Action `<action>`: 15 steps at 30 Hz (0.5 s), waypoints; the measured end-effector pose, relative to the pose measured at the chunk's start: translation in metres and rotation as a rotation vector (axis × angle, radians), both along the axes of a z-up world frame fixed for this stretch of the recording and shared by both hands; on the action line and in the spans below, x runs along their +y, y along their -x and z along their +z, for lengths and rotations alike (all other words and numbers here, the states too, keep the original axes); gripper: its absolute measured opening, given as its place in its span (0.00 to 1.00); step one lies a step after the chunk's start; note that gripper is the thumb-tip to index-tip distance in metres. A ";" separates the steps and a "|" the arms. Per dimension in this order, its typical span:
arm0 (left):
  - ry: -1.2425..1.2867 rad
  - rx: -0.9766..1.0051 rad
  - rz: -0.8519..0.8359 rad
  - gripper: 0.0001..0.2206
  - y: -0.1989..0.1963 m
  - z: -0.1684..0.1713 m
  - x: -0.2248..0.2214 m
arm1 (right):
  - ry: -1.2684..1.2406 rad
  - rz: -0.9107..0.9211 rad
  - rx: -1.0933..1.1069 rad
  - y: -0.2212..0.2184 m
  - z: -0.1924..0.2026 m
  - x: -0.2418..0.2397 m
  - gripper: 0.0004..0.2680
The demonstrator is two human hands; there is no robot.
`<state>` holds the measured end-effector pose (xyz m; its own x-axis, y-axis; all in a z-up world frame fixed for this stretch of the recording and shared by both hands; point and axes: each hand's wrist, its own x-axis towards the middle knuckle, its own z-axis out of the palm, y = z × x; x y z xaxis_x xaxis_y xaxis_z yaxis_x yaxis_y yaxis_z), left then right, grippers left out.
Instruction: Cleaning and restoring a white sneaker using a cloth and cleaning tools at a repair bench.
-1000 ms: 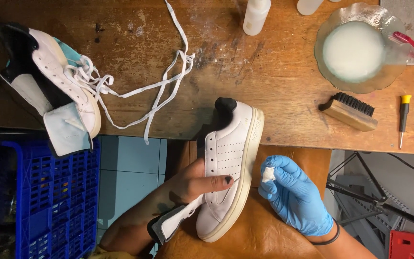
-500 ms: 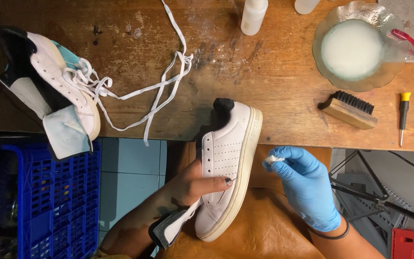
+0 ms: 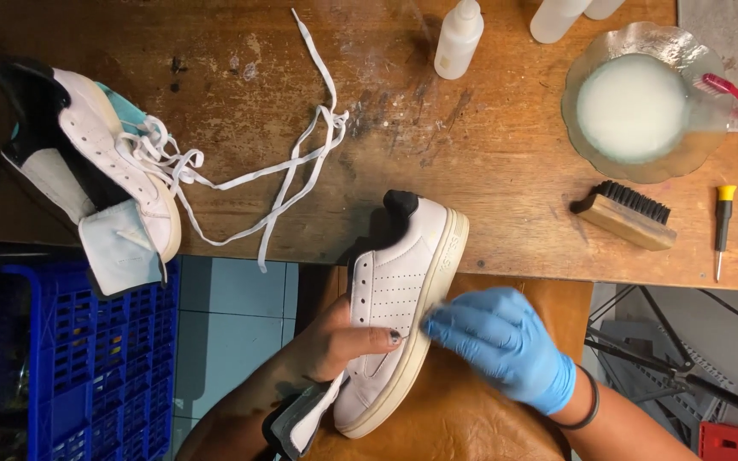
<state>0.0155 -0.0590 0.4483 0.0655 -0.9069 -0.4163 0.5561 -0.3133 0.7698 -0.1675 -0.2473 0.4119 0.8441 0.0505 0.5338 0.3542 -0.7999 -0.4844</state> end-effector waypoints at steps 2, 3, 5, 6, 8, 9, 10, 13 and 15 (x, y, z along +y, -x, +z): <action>-0.082 -0.021 0.002 0.17 -0.002 -0.002 0.003 | 0.081 -0.074 0.000 -0.009 -0.004 -0.010 0.12; -0.079 -0.013 -0.010 0.16 -0.003 -0.001 0.003 | 0.040 -0.168 0.022 -0.013 -0.008 -0.014 0.13; -0.075 -0.007 -0.018 0.15 -0.006 0.000 0.002 | 0.002 -0.259 0.043 -0.016 -0.003 -0.009 0.14; -0.031 -0.019 -0.023 0.16 -0.007 0.001 0.002 | -0.075 -0.123 0.024 -0.016 0.005 0.000 0.13; 0.011 -0.031 -0.026 0.18 -0.011 0.005 0.003 | -0.153 0.014 0.005 -0.016 0.011 0.011 0.13; -0.014 -0.019 -0.043 0.18 -0.012 0.007 0.003 | -0.228 0.122 -0.037 -0.016 0.008 0.012 0.13; -0.039 -0.006 -0.060 0.18 -0.013 0.009 0.004 | -0.304 0.230 -0.079 -0.015 0.005 0.014 0.13; -0.149 0.068 0.002 0.17 -0.012 0.000 0.008 | -0.123 -0.197 -0.108 -0.028 -0.007 -0.008 0.10; -0.152 0.063 0.017 0.18 -0.009 -0.004 0.011 | -0.129 -0.179 -0.093 -0.021 -0.007 0.003 0.10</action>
